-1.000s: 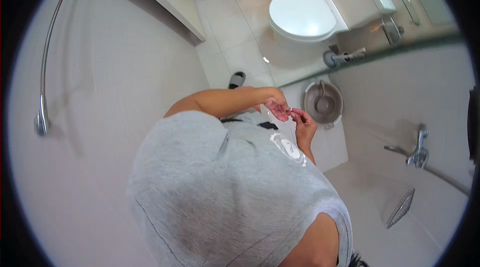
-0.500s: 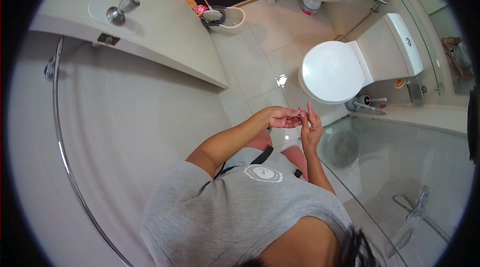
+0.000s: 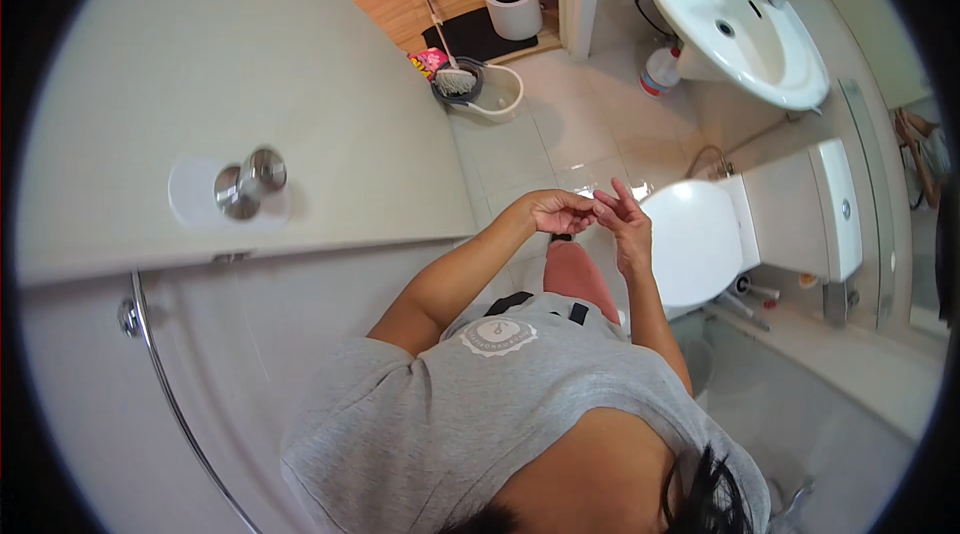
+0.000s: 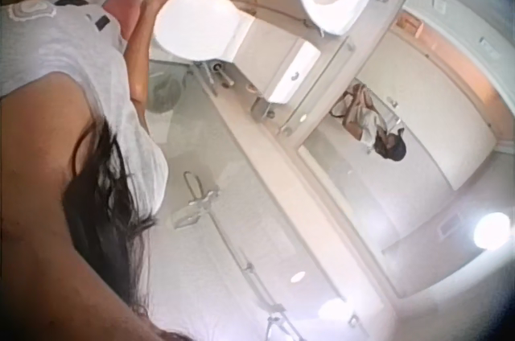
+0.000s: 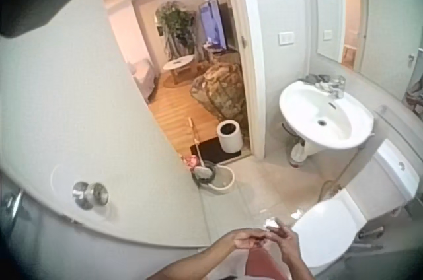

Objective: The person cleans a bathroom by first rinsing a mop head in a bucket, then pouring water from a basin onto the floor and wiping it with their hand. They proceed to wipe the sink, shower walls, and floor using a cloth.

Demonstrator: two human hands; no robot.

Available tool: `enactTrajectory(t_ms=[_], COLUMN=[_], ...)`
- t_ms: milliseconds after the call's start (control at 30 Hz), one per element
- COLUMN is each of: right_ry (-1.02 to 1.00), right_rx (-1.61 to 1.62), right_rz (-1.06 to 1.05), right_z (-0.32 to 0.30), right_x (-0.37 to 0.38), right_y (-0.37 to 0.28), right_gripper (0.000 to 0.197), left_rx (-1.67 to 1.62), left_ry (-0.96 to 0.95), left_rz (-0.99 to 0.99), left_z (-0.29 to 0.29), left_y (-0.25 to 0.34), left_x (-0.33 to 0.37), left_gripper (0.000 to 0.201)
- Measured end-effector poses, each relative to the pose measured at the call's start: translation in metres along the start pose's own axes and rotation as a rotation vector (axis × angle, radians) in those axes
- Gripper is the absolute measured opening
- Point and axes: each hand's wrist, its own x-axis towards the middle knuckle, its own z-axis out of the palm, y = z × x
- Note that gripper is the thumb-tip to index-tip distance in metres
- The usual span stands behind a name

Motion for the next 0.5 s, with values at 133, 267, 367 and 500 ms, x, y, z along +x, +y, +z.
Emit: enactTrajectory(t_ms=[133,267,367,500], right_ry=[-0.100,-0.248,-0.159,-0.079], right_rx=[-0.787,-1.278,-1.324,-1.028], right_rz=[-0.147,-0.222,-0.406,-0.379], right_z=[-0.012,-0.037,-0.030,-0.020], right_x=[0.089,0.171,0.221,0.298], right_y=[-0.011,-0.031,-0.071,-0.106], right_gripper=[0.051,0.044,0.038,0.029], left_rx=[0.132,0.232,0.196,0.183], left_ry=[0.381,0.777,0.929,0.992], left_rz=[0.175,0.514,0.677,0.788], left_z=[-0.022,-0.059,-0.059,-0.085], left_y=[0.095,0.195,0.246,0.302], left_x=[-0.003,-0.031,-0.052,-0.083], left_gripper=[0.020,0.014,0.012,0.011])
